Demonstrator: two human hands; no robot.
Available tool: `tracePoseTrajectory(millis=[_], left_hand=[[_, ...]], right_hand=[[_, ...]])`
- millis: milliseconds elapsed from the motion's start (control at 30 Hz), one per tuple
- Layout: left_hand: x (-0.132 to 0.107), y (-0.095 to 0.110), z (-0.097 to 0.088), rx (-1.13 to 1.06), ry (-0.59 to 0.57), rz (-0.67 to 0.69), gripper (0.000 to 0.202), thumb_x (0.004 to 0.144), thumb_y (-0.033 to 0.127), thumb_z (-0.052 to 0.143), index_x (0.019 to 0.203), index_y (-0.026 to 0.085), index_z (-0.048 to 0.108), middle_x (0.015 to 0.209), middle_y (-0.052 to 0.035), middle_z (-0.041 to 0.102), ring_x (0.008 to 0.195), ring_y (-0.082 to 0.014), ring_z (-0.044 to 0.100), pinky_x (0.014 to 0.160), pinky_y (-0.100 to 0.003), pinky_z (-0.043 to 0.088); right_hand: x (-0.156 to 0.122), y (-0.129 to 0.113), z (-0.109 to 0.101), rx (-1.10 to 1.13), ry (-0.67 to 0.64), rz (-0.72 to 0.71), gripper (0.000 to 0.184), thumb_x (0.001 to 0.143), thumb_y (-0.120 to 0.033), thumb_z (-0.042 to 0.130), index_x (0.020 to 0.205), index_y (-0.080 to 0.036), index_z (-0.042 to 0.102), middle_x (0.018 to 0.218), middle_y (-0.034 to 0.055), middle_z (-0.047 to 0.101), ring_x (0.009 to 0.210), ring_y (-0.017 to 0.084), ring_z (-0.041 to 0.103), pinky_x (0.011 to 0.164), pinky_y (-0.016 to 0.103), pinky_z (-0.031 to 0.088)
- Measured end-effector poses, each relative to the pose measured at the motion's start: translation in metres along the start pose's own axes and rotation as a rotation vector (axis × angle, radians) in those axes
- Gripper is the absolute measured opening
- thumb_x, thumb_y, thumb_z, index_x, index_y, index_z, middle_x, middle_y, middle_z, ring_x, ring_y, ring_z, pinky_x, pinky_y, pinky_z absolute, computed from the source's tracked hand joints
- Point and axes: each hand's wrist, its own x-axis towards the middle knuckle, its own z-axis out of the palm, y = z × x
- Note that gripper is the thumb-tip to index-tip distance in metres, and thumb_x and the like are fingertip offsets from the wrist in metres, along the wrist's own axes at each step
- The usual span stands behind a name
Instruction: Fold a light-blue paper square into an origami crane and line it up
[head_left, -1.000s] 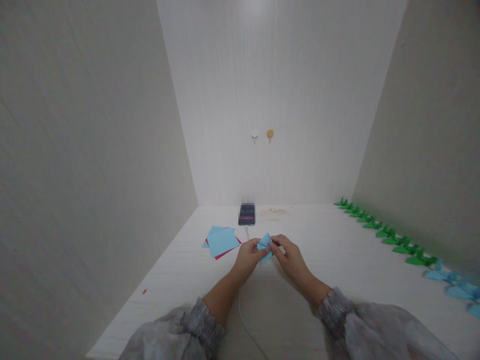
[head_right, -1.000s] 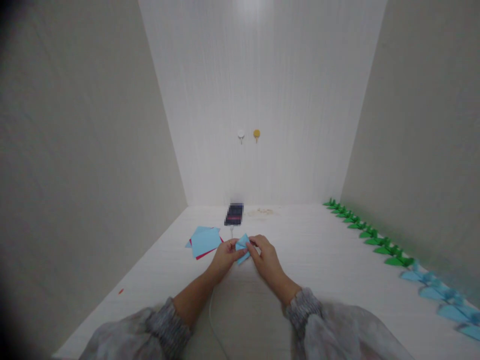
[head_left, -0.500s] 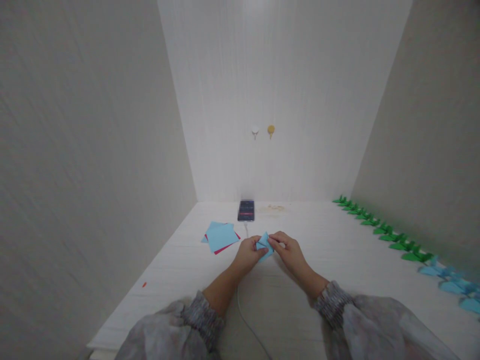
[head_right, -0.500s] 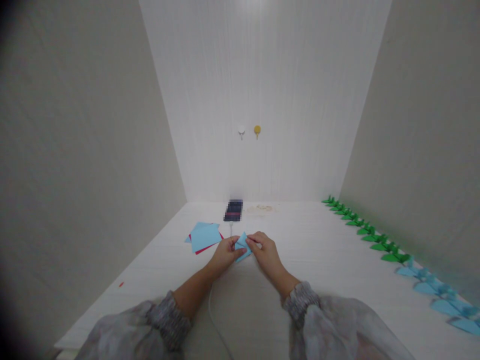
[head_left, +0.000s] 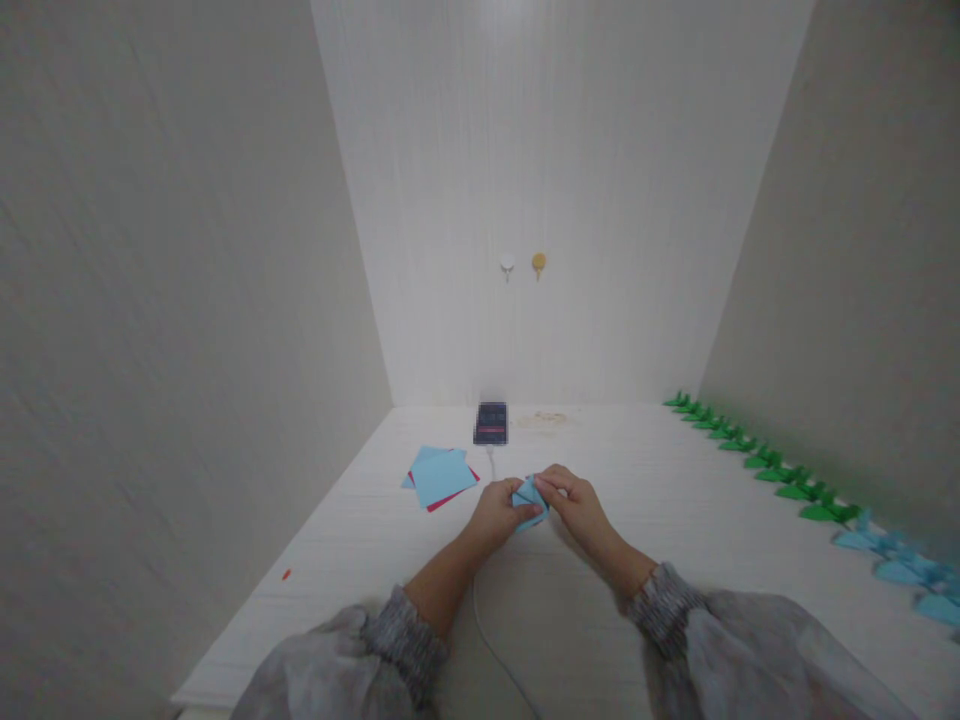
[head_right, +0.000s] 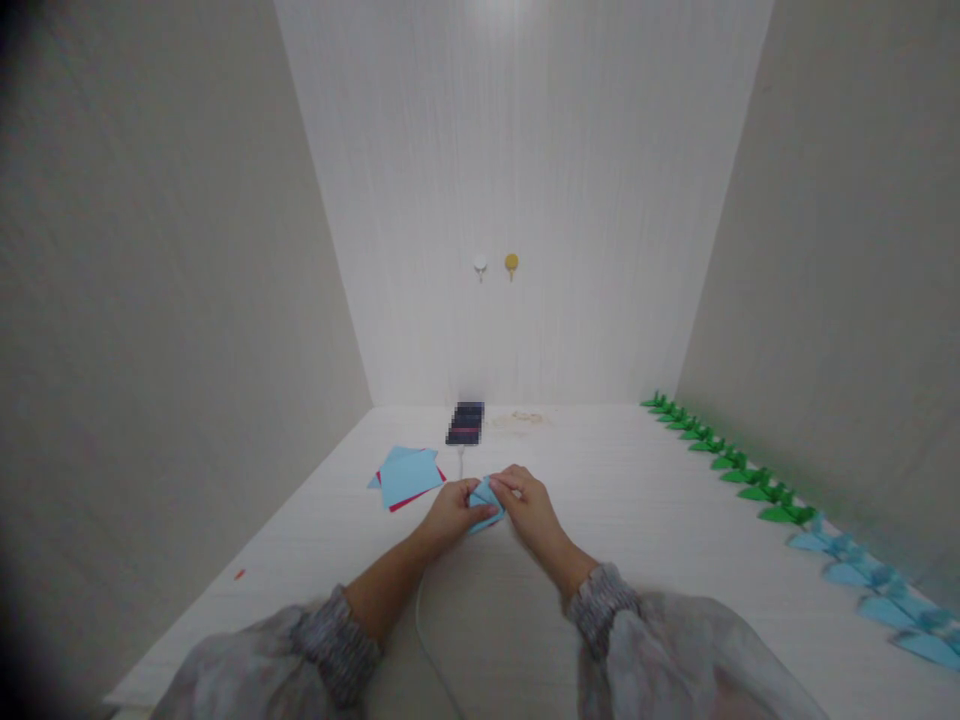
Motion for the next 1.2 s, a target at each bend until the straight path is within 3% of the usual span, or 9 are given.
tracePoseTrajectory(millis=[167, 367, 633, 800, 933, 1200], left_hand=[[-0.001, 0.003, 0.0, 0.051, -0.041, -0.016, 0.027, 0.057, 0.032, 0.057, 0.074, 0.012, 0.057, 0.063, 0.0002, 0.056, 0.058, -0.0119, 0.047, 0.054, -0.021, 0.035], [-0.003, 0.005, 0.002, -0.093, -0.103, -0.036, 0.033, 0.058, 0.037, 0.057, 0.076, 0.01, 0.056, 0.059, -0.001, 0.055, 0.052, -0.0102, 0.047, 0.051, -0.021, 0.035], [-0.003, 0.004, 0.002, -0.087, -0.168, -0.005, 0.033, 0.058, 0.041, 0.056, 0.069, 0.01, 0.055, 0.052, 0.0014, 0.048, 0.046, -0.0079, 0.041, 0.045, -0.019, 0.032], [-0.002, 0.002, 0.002, -0.009, -0.144, 0.07, 0.031, 0.059, 0.04, 0.055, 0.065, 0.01, 0.055, 0.052, 0.0023, 0.045, 0.049, -0.0076, 0.038, 0.047, -0.019, 0.03], [-0.002, 0.003, 0.003, 0.037, -0.093, -0.011, 0.035, 0.061, 0.045, 0.05, 0.062, 0.01, 0.053, 0.049, 0.0029, 0.042, 0.046, -0.0069, 0.035, 0.044, -0.018, 0.026], [0.0, 0.006, 0.003, 0.064, -0.051, 0.025, 0.032, 0.061, 0.042, 0.052, 0.064, 0.01, 0.055, 0.053, 0.0022, 0.045, 0.05, -0.0078, 0.036, 0.047, -0.019, 0.027]], right_hand=[[0.001, 0.001, 0.001, -0.054, -0.031, 0.008, 0.017, 0.073, -0.027, 0.048, 0.071, -0.021, 0.064, 0.066, 0.0025, 0.055, 0.07, 0.015, 0.049, 0.065, 0.026, 0.038], [0.002, -0.008, -0.001, -0.132, 0.003, 0.018, 0.018, 0.073, -0.025, 0.047, 0.066, -0.019, 0.062, 0.064, 0.0025, 0.054, 0.068, 0.015, 0.048, 0.064, 0.027, 0.038], [0.002, -0.004, -0.001, -0.142, -0.01, 0.017, 0.018, 0.074, -0.027, 0.046, 0.07, -0.019, 0.063, 0.066, 0.0027, 0.056, 0.07, 0.015, 0.048, 0.066, 0.026, 0.037], [0.002, -0.004, 0.0, -0.12, -0.048, 0.055, 0.02, 0.074, -0.026, 0.046, 0.067, -0.018, 0.062, 0.063, 0.0017, 0.055, 0.069, 0.014, 0.048, 0.064, 0.025, 0.037], [0.002, -0.005, 0.001, -0.166, 0.0, 0.053, 0.019, 0.074, -0.024, 0.045, 0.065, -0.018, 0.06, 0.062, 0.0013, 0.053, 0.067, 0.014, 0.048, 0.063, 0.025, 0.036], [0.0, -0.007, 0.001, -0.218, 0.107, -0.014, 0.017, 0.074, -0.022, 0.044, 0.063, -0.018, 0.056, 0.061, 0.0007, 0.05, 0.065, 0.014, 0.045, 0.062, 0.026, 0.036]])
